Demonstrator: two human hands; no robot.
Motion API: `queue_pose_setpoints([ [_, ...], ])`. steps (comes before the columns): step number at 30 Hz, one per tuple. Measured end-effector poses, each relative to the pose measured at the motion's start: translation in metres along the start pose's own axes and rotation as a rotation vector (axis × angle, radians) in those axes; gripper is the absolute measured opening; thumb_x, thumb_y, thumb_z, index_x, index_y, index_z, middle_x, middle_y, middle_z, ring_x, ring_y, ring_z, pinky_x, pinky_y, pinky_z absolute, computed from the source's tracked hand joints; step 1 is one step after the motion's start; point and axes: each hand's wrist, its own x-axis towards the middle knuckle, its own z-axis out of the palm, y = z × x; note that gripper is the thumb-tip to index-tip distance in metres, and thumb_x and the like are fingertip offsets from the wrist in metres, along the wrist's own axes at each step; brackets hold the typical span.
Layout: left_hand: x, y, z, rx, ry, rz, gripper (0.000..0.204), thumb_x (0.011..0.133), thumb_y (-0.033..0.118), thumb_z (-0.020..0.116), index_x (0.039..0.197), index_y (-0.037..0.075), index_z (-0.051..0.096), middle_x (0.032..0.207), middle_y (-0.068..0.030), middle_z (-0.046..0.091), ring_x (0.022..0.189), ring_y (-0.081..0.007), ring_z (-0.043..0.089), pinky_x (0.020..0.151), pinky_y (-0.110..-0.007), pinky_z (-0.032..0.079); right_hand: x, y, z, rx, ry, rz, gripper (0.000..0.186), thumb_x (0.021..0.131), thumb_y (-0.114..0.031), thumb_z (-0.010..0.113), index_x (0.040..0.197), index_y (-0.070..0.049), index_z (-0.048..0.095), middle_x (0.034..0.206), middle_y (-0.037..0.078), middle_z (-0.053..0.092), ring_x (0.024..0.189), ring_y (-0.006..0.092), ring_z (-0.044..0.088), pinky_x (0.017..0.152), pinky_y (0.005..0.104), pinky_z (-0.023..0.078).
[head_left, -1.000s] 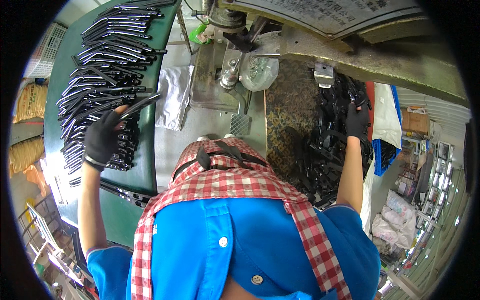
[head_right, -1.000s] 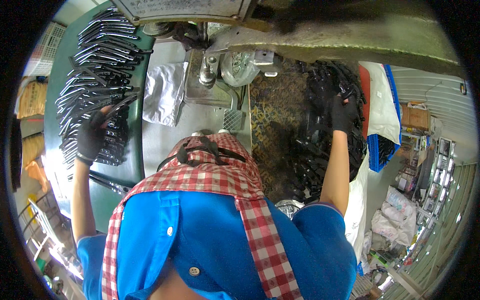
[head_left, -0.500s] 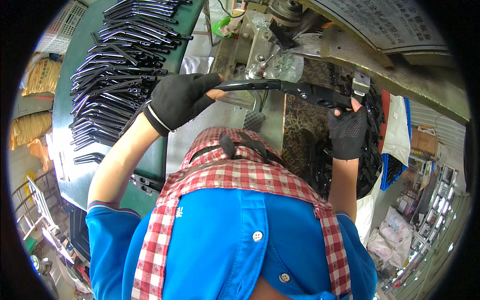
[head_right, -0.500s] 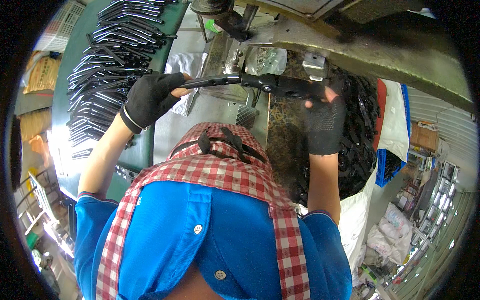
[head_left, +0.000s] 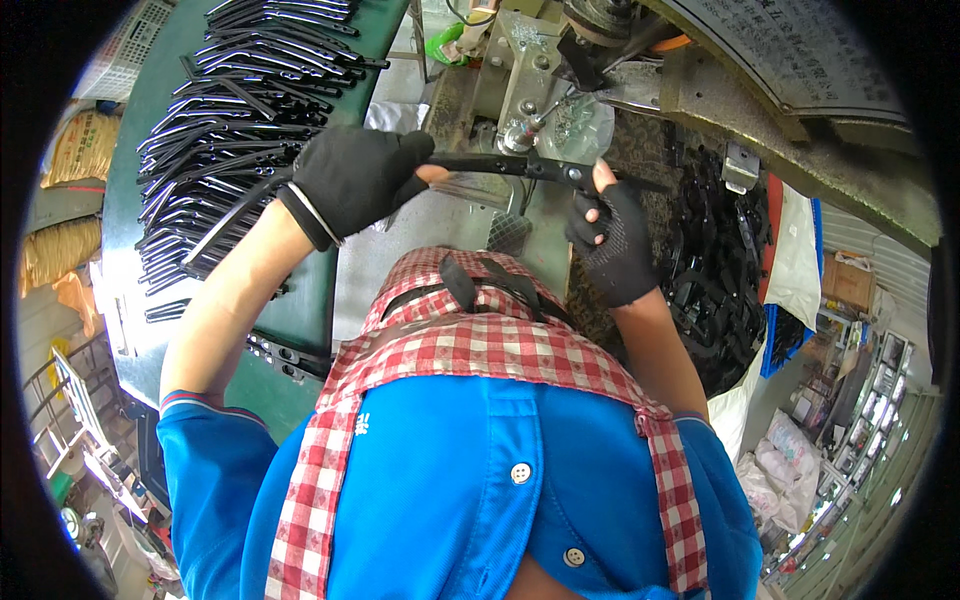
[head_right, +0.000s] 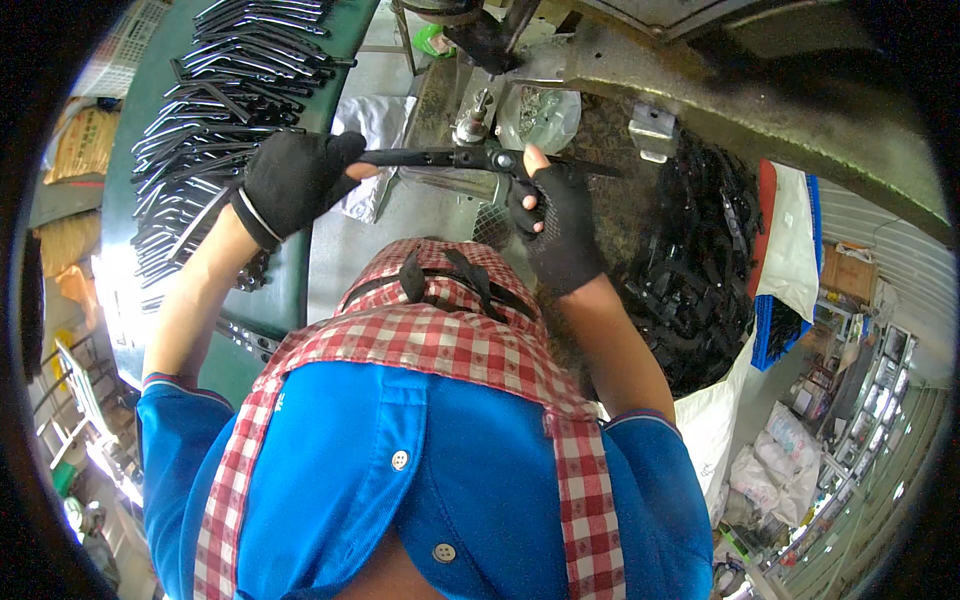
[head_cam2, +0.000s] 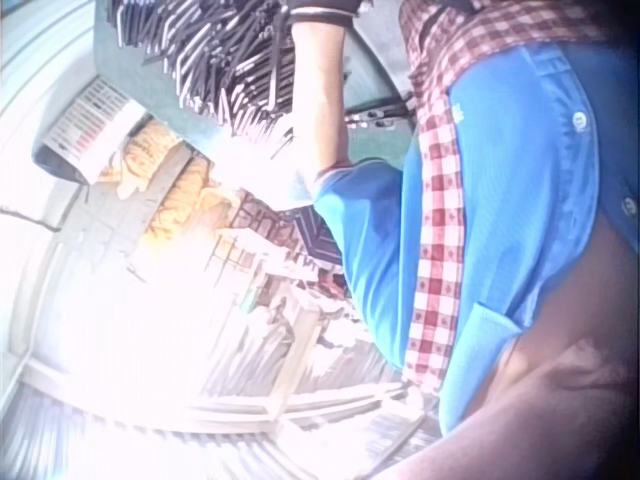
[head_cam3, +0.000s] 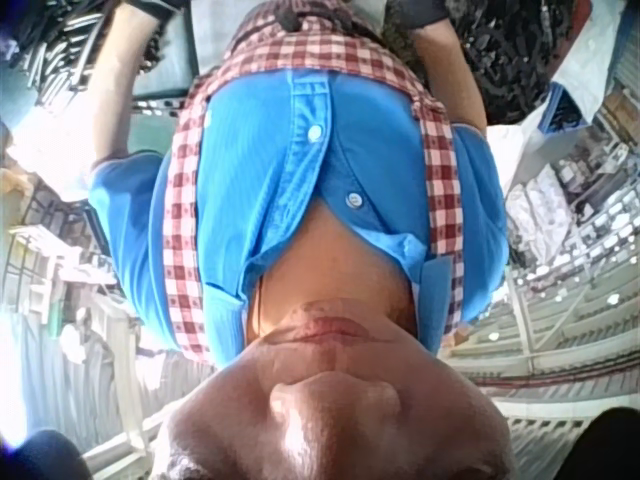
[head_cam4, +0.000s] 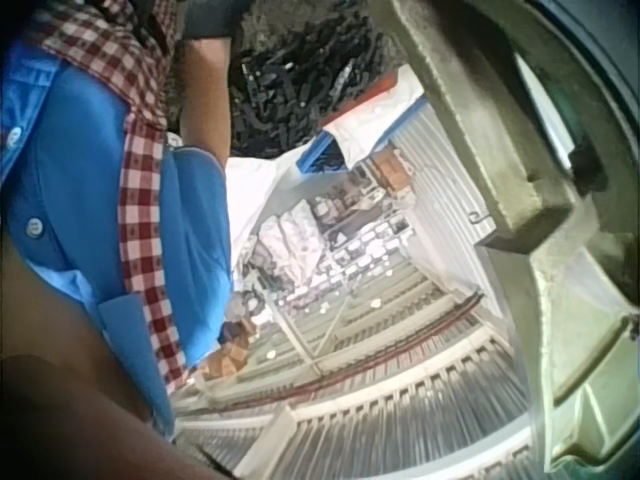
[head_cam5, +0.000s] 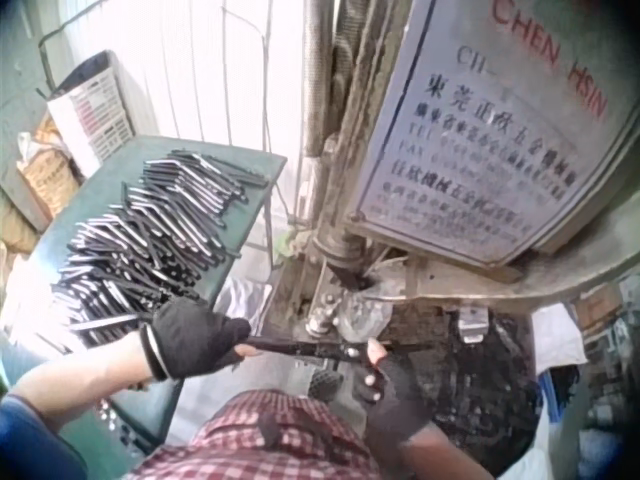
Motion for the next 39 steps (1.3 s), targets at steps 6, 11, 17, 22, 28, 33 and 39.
queue_pose_setpoints([
  [6, 0.009, -0.007, 0.001, -0.051, -0.045, 0.014, 0.036, 0.092, 0.043, 0.050, 0.082, 0.009, 0.057, 0.056, -0.0122, 0.056, 0.057, -0.0337, 0.060, 0.052, -0.044, 0.045, 0.006, 0.006, 0.012, 0.033, 0.063, -0.140, 0.018, 0.096, -0.023, 0.050, 0.080, -0.014, 0.050, 0.053, -0.003, 0.040, 0.038, 0.0055, 0.030, 0.040, 0.0223, 0.022],
  [11, 0.015, -0.005, 0.002, -0.484, -0.292, -0.086, 0.039, 0.095, 0.040, 0.048, 0.082, 0.004, 0.055, 0.053, -0.0158, 0.052, 0.056, -0.0352, 0.059, 0.053, -0.044, 0.043, 0.008, -0.005, 0.020, -0.164, 0.151, -0.351, 0.014, 0.092, -0.015, 0.055, 0.080, -0.011, 0.051, 0.054, -0.002, 0.042, 0.039, 0.0046, 0.032, 0.039, 0.0214, 0.024],
  [17, 0.030, -0.007, 0.009, -0.294, -0.106, 0.026, 0.038, 0.095, 0.040, 0.046, 0.087, 0.005, 0.056, 0.057, -0.0186, 0.054, 0.060, -0.0386, 0.058, 0.056, -0.047, 0.043, 0.021, -0.016, 0.011, -0.214, 0.197, -0.449, 0.010, 0.091, -0.014, 0.057, 0.083, -0.010, 0.053, 0.057, -0.002, 0.043, 0.040, 0.0037, 0.034, 0.039, 0.0199, 0.024],
  [22, 0.059, -0.022, -0.003, -0.214, -0.057, 0.050, 0.038, 0.094, 0.042, 0.046, 0.092, 0.006, 0.058, 0.058, -0.0189, 0.054, 0.061, -0.0406, 0.057, 0.055, -0.048, 0.043, 0.037, -0.028, 0.005, -0.078, 0.136, -0.410, 0.017, 0.092, -0.017, 0.055, 0.078, -0.011, 0.048, 0.058, 0.000, 0.044, 0.039, 0.0057, 0.032, 0.042, 0.0200, 0.024],
  [28, 0.067, -0.033, -0.004, -0.142, -0.005, 0.137, 0.032, 0.094, 0.035, 0.050, 0.084, 0.004, 0.055, 0.058, -0.0190, 0.050, 0.059, -0.0398, 0.055, 0.053, -0.044, 0.042, 0.044, -0.019, 0.006, 0.040, 0.129, -0.431, 0.012, 0.090, -0.015, 0.055, 0.081, -0.009, 0.051, 0.058, 0.000, 0.044, 0.043, 0.0083, 0.038, 0.044, 0.0217, 0.028],
  [33, 0.072, -0.034, -0.011, -0.113, 0.017, 0.210, 0.033, 0.095, 0.035, 0.049, 0.085, 0.004, 0.055, 0.058, -0.0175, 0.052, 0.059, -0.0389, 0.056, 0.054, -0.044, 0.042, 0.046, -0.018, 0.011, 0.135, 0.182, -0.460, 0.015, 0.085, -0.016, 0.063, 0.077, -0.010, 0.051, 0.058, -0.001, 0.042, 0.045, 0.0081, 0.040, 0.039, 0.0241, 0.034],
  [39, 0.079, -0.038, -0.009, -0.090, -0.057, 0.168, 0.038, 0.096, 0.038, 0.046, 0.091, 0.003, 0.060, 0.062, -0.0212, 0.055, 0.059, -0.0390, 0.056, 0.058, -0.044, 0.044, 0.058, -0.018, 0.016, 0.141, 0.257, -0.509, 0.012, 0.084, -0.016, 0.063, 0.085, -0.006, 0.057, 0.064, 0.001, 0.050, 0.048, 0.0097, 0.040, 0.047, 0.0300, 0.045],
])
